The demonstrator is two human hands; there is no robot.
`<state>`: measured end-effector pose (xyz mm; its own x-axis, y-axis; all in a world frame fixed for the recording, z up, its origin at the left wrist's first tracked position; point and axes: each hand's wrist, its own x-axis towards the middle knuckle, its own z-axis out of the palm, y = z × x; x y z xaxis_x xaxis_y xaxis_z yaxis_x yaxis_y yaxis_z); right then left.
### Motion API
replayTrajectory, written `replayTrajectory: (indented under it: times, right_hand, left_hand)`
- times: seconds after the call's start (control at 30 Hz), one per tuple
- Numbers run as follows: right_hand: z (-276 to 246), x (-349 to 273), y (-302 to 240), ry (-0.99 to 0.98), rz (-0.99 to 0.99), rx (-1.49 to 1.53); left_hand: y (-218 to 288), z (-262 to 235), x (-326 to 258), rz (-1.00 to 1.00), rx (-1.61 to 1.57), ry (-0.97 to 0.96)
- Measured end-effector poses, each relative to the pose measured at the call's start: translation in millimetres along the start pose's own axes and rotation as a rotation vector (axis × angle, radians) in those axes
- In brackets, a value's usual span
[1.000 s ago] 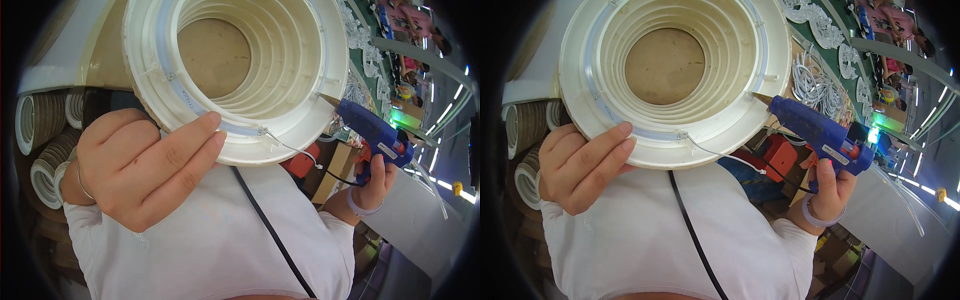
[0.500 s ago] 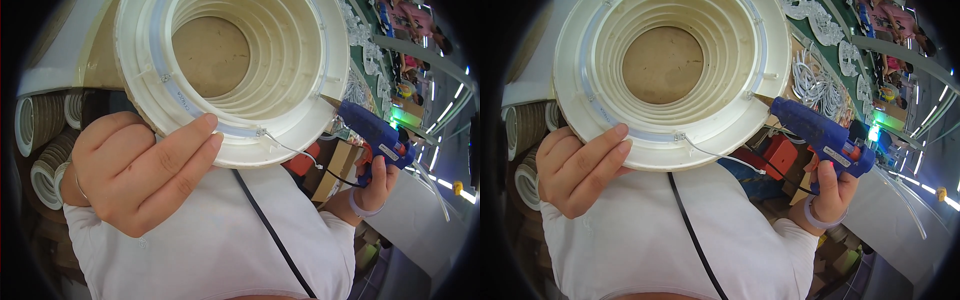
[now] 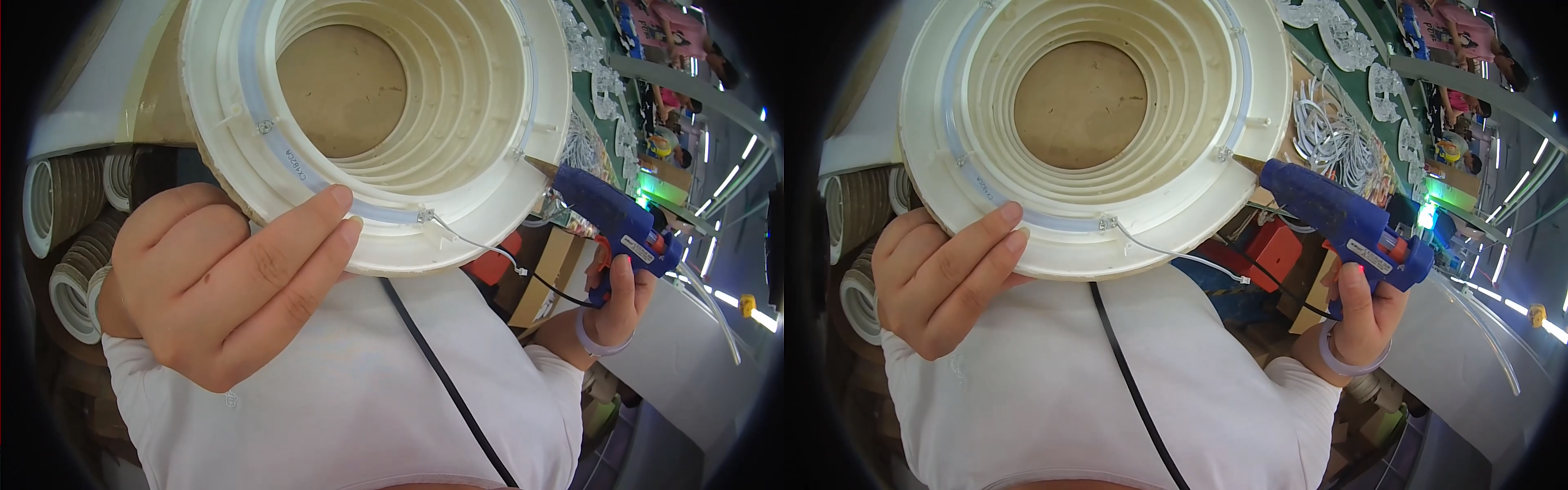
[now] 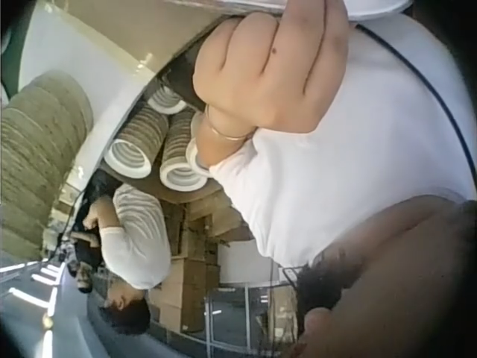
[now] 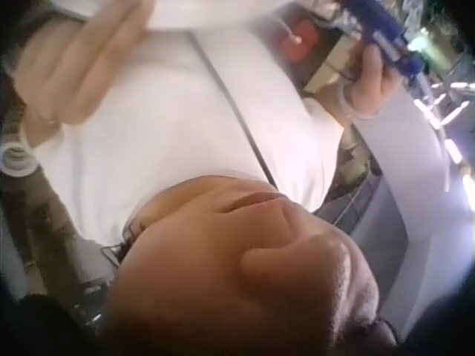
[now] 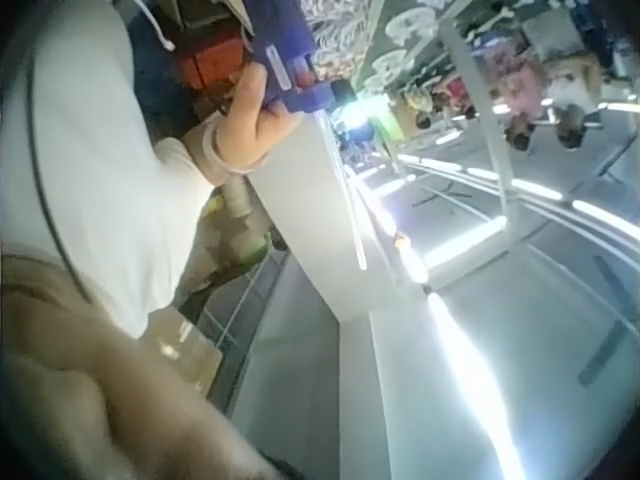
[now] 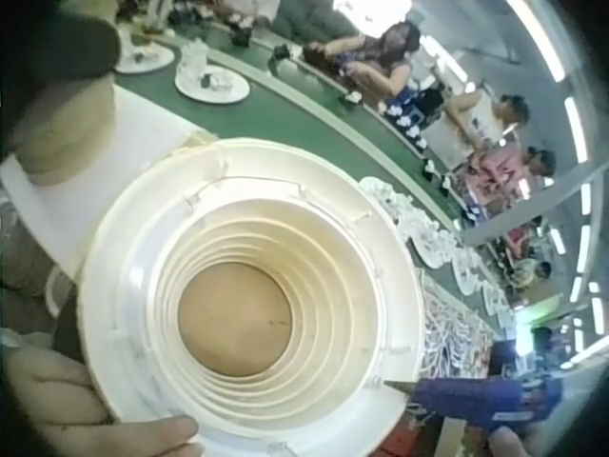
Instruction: The person is assembling light fixture components using a glue gun on a factory line.
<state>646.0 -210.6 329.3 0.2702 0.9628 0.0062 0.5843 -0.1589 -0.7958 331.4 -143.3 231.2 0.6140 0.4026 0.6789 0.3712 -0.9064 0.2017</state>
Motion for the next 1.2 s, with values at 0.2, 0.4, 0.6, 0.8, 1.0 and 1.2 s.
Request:
replayTrajectory:
  times: [0.2,0.4,0.6,0.8,1.0,1.2]
  right_hand:
    - [1.9,4.4,-8.3,-0.046,-0.022,-0.052]
    - [9.2,5.7,-9.5,0.006,-0.102,-0.13]
    - [11.4,7.0,7.8,0.028,-0.151,0.093]
    - [21.1,9.5,23.0,0.202,-0.223,0.359]
    - [26.7,25.1,30.4,0.193,-0.266,0.405]
    - [25.4,27.9,41.7,0.234,-0.268,0.459]
  left_hand:
    - [-2.8,0.4,-0.6,0.007,0.007,0.03]
    - [-6.8,-2.7,-1.6,0.037,0.024,-0.001]
    - [-8.1,-4.6,-8.6,-0.042,-0.003,0.246]
    - [-13.5,-17.7,-12.8,-0.772,-0.323,-0.008]
    - [-36.3,-23.7,7.8,-1.166,-0.764,-0.161]
    - [-41.7,-26.4,18.5,-1.004,-0.563,-0.201]
